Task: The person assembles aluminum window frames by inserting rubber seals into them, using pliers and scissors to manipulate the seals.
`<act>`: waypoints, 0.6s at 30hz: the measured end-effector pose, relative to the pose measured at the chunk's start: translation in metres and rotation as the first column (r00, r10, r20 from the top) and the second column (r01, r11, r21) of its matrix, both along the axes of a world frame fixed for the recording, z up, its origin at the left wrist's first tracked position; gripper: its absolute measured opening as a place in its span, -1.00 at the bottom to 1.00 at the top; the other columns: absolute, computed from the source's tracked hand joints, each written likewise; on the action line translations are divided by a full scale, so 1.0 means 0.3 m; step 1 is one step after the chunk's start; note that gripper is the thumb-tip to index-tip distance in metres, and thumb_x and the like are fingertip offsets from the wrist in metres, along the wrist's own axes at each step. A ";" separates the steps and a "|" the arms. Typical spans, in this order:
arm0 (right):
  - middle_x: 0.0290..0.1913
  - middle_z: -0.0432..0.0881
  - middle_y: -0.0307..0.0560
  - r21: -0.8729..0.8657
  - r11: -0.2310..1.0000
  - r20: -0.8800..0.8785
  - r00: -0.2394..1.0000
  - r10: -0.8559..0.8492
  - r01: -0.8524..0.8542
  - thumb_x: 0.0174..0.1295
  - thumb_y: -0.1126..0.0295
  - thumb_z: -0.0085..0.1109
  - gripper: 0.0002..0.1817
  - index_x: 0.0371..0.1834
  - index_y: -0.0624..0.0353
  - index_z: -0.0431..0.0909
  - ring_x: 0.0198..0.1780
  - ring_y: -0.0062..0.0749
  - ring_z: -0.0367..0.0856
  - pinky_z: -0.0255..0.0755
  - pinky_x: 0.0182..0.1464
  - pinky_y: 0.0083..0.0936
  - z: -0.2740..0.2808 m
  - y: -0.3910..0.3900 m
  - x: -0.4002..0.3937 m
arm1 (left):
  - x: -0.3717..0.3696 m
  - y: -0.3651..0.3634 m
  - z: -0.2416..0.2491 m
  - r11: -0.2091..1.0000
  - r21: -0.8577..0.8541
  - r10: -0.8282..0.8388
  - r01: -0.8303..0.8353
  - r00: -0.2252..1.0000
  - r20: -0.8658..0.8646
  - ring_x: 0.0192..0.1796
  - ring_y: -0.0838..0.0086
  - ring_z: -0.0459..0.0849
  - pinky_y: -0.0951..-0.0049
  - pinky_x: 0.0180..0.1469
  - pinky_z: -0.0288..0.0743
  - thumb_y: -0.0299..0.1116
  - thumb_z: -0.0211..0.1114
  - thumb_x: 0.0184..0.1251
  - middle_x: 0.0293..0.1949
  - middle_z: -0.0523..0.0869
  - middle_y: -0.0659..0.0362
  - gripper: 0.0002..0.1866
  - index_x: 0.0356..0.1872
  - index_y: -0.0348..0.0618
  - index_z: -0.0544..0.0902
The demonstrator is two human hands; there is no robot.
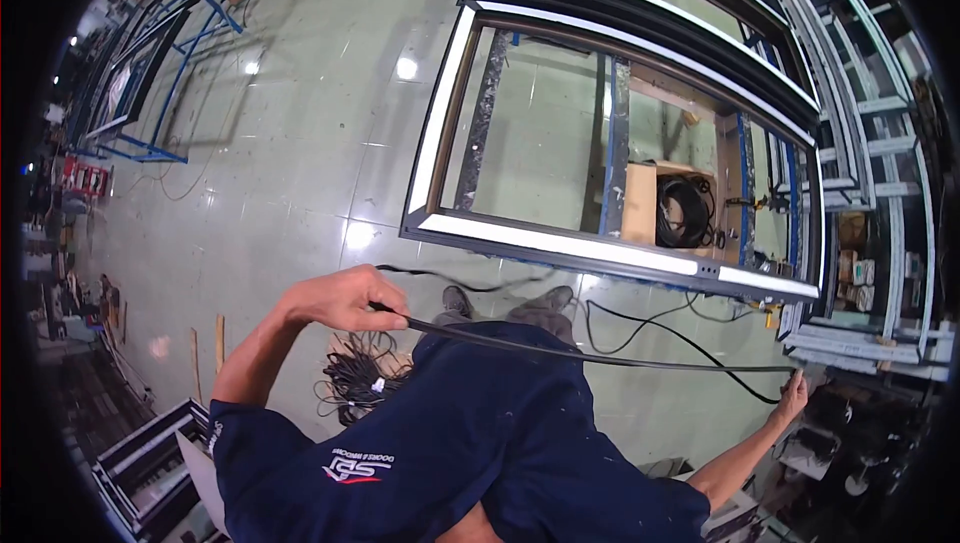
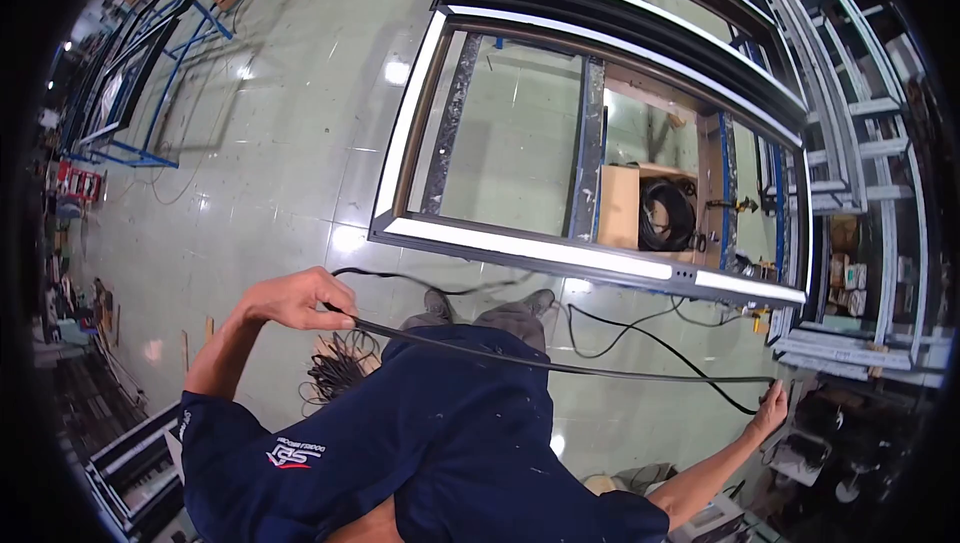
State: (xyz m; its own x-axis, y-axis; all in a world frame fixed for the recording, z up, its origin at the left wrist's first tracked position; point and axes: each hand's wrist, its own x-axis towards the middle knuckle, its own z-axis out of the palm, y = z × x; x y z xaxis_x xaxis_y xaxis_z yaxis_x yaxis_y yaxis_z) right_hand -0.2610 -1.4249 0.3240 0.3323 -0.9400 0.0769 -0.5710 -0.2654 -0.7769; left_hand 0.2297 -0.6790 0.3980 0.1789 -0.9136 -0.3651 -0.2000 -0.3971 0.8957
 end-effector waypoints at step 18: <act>-0.56 0.56 -0.20 0.473 0.221 0.298 0.391 0.871 -0.853 0.31 0.35 0.25 -0.79 -0.36 0.31 0.68 -0.49 -0.66 0.42 0.30 -0.43 -0.58 0.061 1.414 1.296 | 0.187 -0.057 -0.138 0.976 -0.195 0.133 -0.092 0.969 0.208 -0.43 0.20 0.62 0.28 -0.35 0.47 -0.44 0.29 0.15 -0.48 0.66 -0.01 -0.82 -0.27 -0.33 0.72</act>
State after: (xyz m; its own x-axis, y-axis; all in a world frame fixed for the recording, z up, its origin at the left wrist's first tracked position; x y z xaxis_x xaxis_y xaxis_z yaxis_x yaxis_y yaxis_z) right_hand 0.1279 -1.0008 0.3423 0.9582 0.0483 -0.2820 -0.2658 -0.2151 -0.9397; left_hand 0.2856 -0.6962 0.3565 0.3412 -0.9303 -0.1344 -0.3622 -0.2621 0.8945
